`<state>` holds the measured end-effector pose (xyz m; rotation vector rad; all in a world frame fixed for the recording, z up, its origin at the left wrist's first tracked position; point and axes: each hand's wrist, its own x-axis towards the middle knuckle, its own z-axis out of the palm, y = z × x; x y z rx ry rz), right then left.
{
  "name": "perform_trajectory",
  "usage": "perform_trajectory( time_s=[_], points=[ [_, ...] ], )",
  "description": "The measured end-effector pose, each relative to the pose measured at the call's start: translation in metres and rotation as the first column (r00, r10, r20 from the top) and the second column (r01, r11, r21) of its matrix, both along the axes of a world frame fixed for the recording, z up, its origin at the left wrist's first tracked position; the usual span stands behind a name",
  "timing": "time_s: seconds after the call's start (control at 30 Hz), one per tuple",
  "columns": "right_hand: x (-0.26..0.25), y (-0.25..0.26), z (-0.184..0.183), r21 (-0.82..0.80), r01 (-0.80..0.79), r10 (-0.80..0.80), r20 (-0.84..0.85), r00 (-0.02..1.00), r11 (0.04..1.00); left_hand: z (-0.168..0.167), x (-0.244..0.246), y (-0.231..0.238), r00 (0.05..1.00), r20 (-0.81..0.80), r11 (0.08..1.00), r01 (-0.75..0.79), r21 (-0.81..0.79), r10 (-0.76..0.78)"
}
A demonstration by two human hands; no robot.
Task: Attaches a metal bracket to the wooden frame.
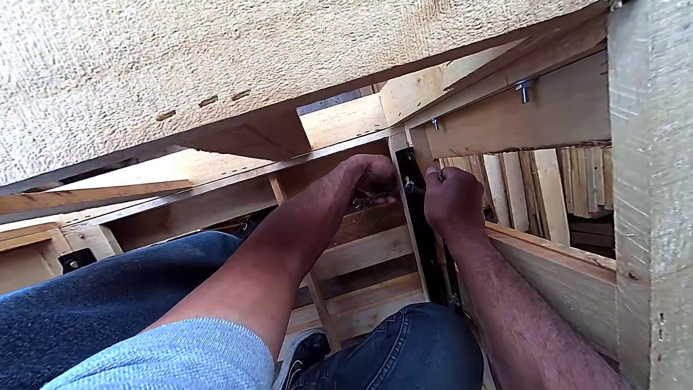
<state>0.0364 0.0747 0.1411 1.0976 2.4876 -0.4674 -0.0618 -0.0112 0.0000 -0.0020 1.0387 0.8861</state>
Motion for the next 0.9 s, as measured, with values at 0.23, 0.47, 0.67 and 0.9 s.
perform_trajectory(
  time_s=[0.23, 0.47, 0.67, 0.9],
  points=[
    [0.001, 0.002, 0.0, -0.016, -0.016, 0.016, -0.027, 1.0, 1.0, -0.014, 0.034, -0.019, 0.968, -0.206, 0.977, -0.105, 0.183, 0.143],
    [0.002, 0.002, 0.0, -0.013, -0.022, 0.022, -0.026, 0.999, 1.0, -0.01, 0.053, -0.022, 0.922, -0.215, 0.936, -0.275, 0.221, 0.322],
    [0.002, 0.004, 0.0, -0.037, -0.047, 0.047, -0.021, 0.999, 0.998, -0.017, 0.089, -0.013, 0.805, -0.063, 0.806, -0.581, 0.116, 0.589],
    [0.001, 0.006, 0.0, -0.06, -0.04, 0.039, -0.015, 0.999, 0.997, -0.022, 0.131, 0.017, 0.519, -0.22, 0.532, -0.847, -0.001, 0.826]
  ],
)
